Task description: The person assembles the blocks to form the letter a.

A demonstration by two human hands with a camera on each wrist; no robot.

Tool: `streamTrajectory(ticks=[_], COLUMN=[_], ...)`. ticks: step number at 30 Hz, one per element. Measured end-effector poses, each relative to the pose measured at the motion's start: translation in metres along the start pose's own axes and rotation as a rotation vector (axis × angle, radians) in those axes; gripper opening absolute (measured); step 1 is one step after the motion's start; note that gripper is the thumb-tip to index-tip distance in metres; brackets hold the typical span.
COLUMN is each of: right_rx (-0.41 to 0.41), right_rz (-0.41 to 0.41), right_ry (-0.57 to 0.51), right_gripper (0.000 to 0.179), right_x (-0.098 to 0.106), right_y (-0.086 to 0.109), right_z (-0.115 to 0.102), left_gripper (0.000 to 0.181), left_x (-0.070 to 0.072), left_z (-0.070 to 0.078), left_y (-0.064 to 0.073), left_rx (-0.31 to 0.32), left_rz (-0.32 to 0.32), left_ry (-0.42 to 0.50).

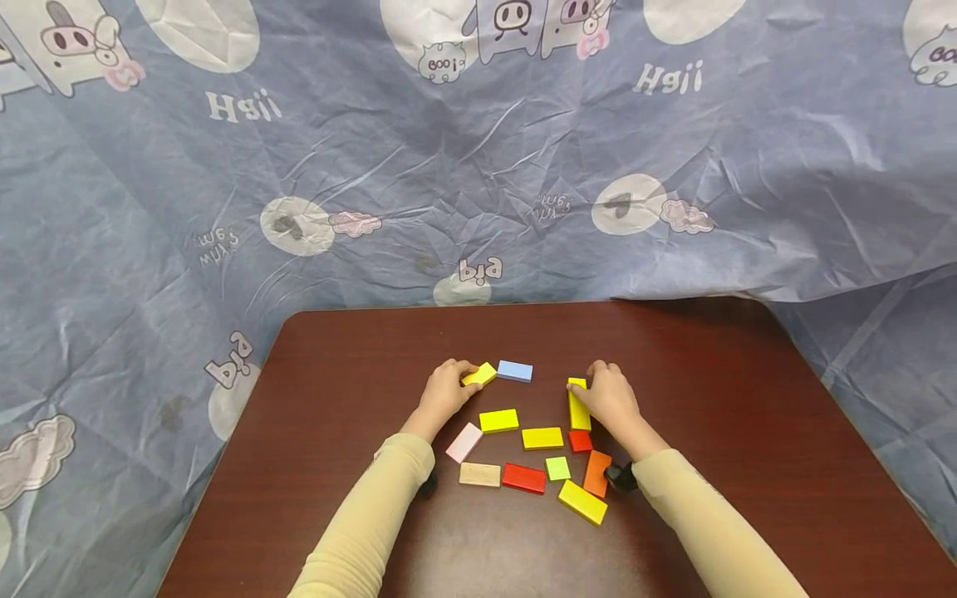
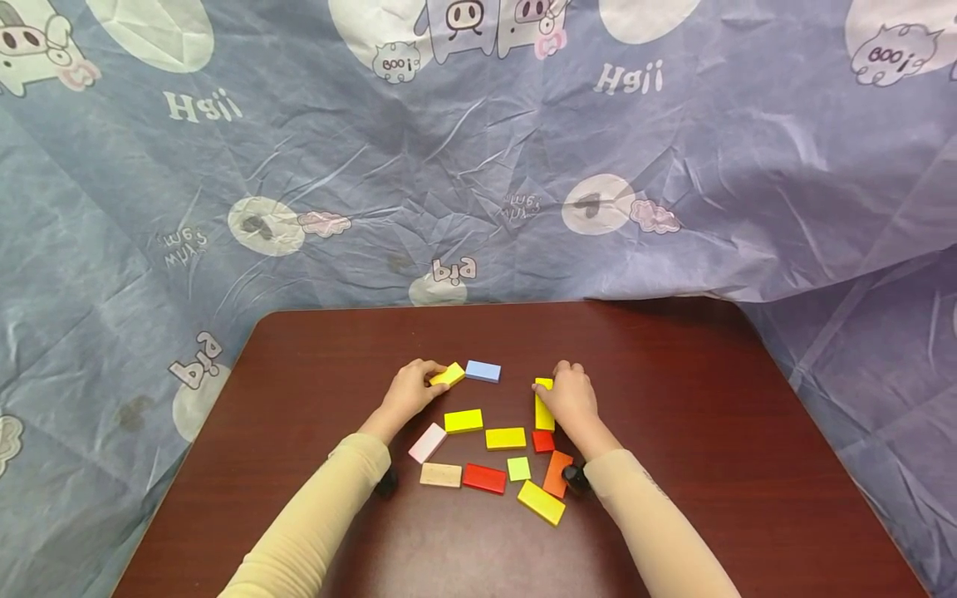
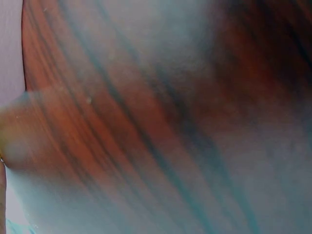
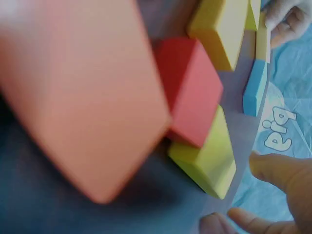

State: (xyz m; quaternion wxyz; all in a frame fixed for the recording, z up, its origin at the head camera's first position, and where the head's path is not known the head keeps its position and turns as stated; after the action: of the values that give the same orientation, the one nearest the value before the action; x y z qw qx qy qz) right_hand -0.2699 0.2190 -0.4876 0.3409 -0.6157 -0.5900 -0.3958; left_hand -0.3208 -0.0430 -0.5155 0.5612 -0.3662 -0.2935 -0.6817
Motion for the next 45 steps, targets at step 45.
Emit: streamTrajectory(ticks=[45], right_rx=[0.02], right_rz=[-0.02], right_ry=[-0.02], right_gripper=[0.06], right_x=[-0.043], right_y=[0.002], right_z=[-0.041], left_gripper=[0.035], left_x=[-0.003], left_z=[-0.006], left_y=[-0.002], left_rx=[0.004], left_rz=[0.006], left_ry=[0.029])
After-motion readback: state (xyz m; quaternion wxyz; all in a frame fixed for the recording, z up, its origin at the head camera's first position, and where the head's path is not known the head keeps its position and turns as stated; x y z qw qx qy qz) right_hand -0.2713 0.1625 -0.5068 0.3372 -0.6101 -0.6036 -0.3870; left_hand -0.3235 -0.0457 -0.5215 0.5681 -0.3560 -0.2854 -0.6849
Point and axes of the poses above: each hand's wrist, its own y-axis away from the middle knuckle, its own x-axis out of the back of the hand, z = x × y, the point moved 5 cm from there along -y, towards the middle knuckle, and after that the axes turned 5 degrees about x, right-handed, at the moved point
